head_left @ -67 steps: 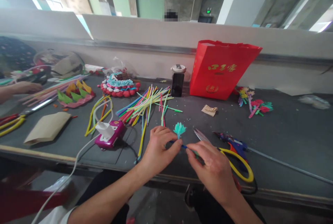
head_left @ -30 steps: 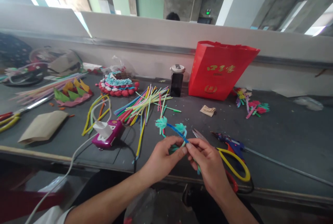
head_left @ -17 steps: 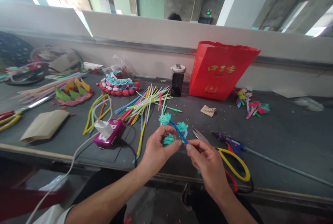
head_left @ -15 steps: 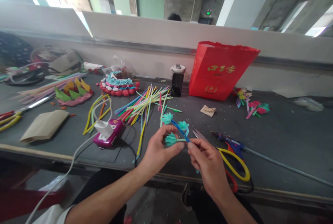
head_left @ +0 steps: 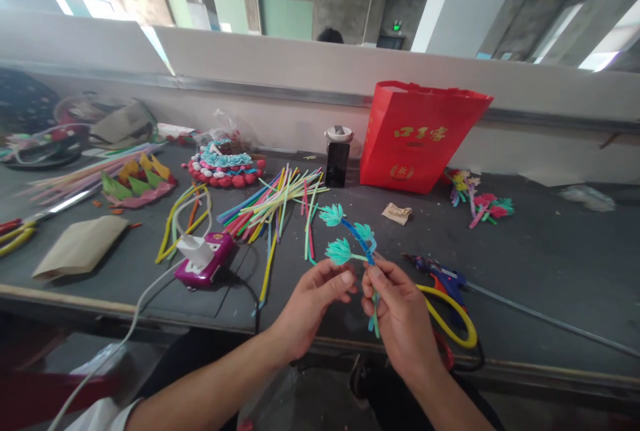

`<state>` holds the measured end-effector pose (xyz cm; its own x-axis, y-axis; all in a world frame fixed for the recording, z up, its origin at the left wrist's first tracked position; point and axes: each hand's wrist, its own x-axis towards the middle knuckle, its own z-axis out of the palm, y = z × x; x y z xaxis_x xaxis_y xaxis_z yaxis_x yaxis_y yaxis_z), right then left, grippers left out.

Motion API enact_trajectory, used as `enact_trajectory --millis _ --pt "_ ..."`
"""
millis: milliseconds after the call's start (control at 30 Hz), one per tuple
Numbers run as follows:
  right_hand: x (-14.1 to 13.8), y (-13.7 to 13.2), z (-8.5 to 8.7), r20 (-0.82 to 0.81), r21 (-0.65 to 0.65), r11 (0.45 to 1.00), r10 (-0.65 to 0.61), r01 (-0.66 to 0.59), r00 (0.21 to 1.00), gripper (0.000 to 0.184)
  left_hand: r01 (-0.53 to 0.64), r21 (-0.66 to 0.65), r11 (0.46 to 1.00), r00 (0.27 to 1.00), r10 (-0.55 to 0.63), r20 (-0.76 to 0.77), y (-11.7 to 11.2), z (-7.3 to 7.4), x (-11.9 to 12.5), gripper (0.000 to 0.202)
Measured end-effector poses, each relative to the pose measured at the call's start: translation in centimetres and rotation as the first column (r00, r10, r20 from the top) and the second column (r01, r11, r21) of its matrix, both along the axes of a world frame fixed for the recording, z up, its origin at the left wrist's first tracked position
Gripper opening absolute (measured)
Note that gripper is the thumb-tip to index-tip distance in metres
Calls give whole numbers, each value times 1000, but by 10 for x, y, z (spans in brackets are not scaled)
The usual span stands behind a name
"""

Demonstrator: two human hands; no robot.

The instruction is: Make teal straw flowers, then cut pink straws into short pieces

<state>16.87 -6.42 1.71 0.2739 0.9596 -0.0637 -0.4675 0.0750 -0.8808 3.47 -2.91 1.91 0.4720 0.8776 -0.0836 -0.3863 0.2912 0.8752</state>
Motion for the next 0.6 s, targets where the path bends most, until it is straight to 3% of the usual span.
enact_trajectory --millis 133,333,467,533,600 --pt "-12 -3 -7 24 -7 999 42 -42 999 19 20 63 998 999 -23 35 -5 0 5 23" --pt "-21 -4 -8 186 -66 987 158 -148 970 23 -106 -102 989 994 109 23 -1 -2 0 24" --pt "-7 -1 -4 388 -53 996 86 -71 918 22 -206 -140 969 977 212 34 4 1 -6 15" --pt "-1 1 -3 378 -38 997 71 -62 923 22 -192 -134 972 979 199 38 6 4 -8 15" --pt "2 2 -1 262 -28 991 134 -131 956 22 -142 -100 985 988 147 43 5 9 -8 16"
